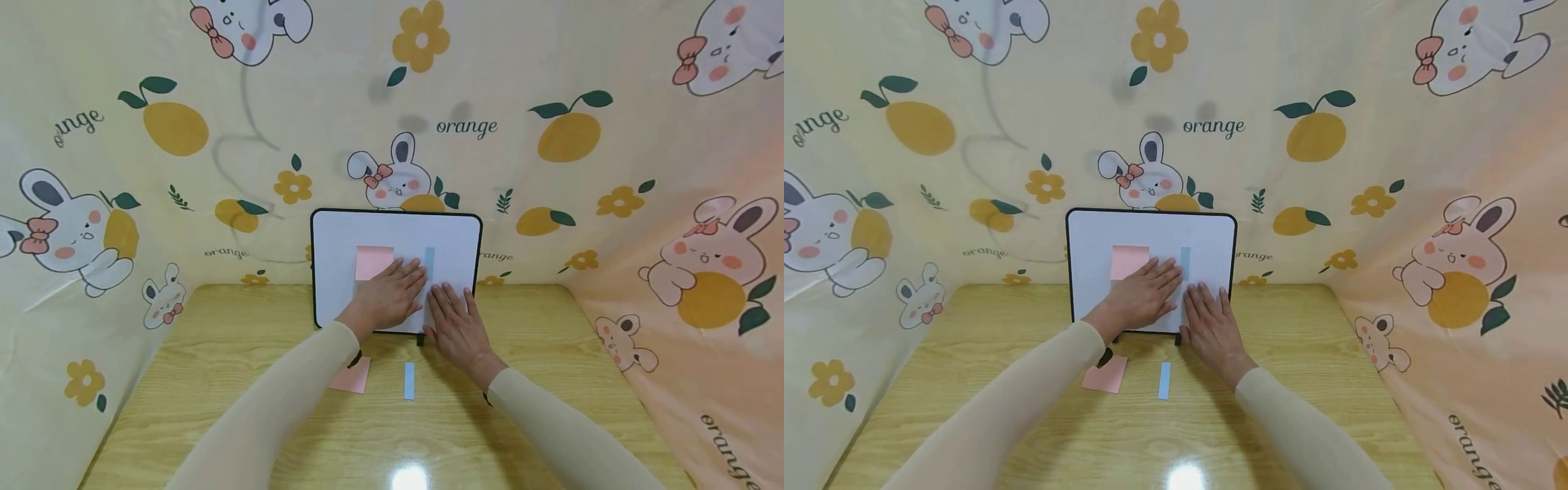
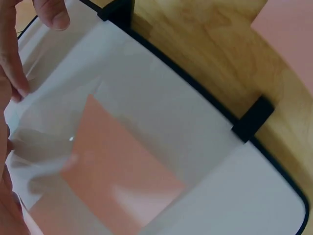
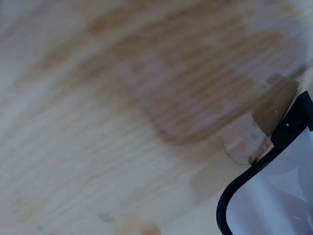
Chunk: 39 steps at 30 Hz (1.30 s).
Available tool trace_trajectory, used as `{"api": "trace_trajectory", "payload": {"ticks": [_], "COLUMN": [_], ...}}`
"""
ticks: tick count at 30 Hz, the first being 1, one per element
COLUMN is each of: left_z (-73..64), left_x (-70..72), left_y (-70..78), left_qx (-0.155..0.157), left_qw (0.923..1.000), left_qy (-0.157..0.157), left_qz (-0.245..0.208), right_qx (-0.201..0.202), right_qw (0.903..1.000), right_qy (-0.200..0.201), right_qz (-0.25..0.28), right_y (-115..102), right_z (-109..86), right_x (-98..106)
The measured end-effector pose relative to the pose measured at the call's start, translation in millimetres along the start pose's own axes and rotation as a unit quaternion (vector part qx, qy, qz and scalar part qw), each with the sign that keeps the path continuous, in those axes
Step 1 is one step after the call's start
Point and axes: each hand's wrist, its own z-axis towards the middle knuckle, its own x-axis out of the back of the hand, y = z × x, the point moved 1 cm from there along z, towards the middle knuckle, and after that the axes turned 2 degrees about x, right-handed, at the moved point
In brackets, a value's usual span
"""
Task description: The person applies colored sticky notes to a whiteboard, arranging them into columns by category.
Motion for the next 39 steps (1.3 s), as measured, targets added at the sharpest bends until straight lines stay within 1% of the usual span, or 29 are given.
{"api": "trace_trajectory", "payload": {"ticks": [3, 6, 10, 13, 15, 17, 19, 23, 26, 30, 31, 34, 37, 39], "left_z": [-6.3, -14.2, -26.2, -37.3, -45.7, -54.4, -62.7, -78.7, -88.6, -98.5, -100.6, -107.3, -114.1, -118.1], "left_x": [-2.4, -4.9, -9.7, -13.2, -14.9, -16.7, -19.0, -23.6, -28.0, -34.9, -36.5, -42.2, -49.7, -54.9], "left_y": [1.4, 2.8, 4.6, 7.0, 9.5, 12.6, 15.9, 23.4, 30.0, 40.0, 42.6, 51.1, 60.0, 65.1], "left_qx": [0.009, 0.019, 0.028, 0.03, 0.03, 0.033, 0.036, 0.044, 0.052, 0.062, 0.062, 0.065, 0.066, 0.066], "left_qw": [0.9999, 0.9994, 0.9975, 0.9946, 0.9916, 0.988, 0.9834, 0.973, 0.9667, 0.9623, 0.9623, 0.9585, 0.9547, 0.9499], "left_qy": [0.007, 0.013, 0.024, 0.033, 0.04, 0.041, 0.044, 0.05, 0.042, 0.021, 0.02, 0.013, -0.004, -0.018], "left_qz": [-0.011, -0.026, -0.06, -0.093, -0.119, -0.145, -0.172, -0.221, -0.247, -0.264, -0.264, -0.277, -0.29, -0.305], "right_qx": [0.004, 0.0, -0.021, -0.035, -0.039, -0.04, -0.04, -0.039, -0.036, -0.033, -0.033, -0.028, -0.019, -0.012], "right_qw": [0.9998, 0.9997, 0.999, 0.9978, 0.9973, 0.9969, 0.9963, 0.9931, 0.9903, 0.9864, 0.9857, 0.9828, 0.9795, 0.9764], "right_qy": [0.014, 0.02, 0.012, 0.005, 0.007, 0.018, 0.029, 0.048, 0.057, 0.062, 0.062, 0.058, 0.05, 0.042], "right_qz": [0.009, 0.015, 0.037, 0.057, 0.061, 0.065, 0.071, 0.099, 0.121, 0.148, 0.153, 0.173, 0.194, 0.211], "right_y": [0, 1, 3, 3, 4, 3, 2, -4, -11, -21, -23, -31, -39, -44], "right_z": [-5.1, -10.1, -16.6, -21.9, -25.4, -28.7, -32.0, -38.8, -43.2, -47.3, -48.4, -52.3, -56.8, -59.1], "right_x": [-1, -3, -3, -3, -2, -3, -3, 0, 3, 7, 8, 10, 10, 11]}}
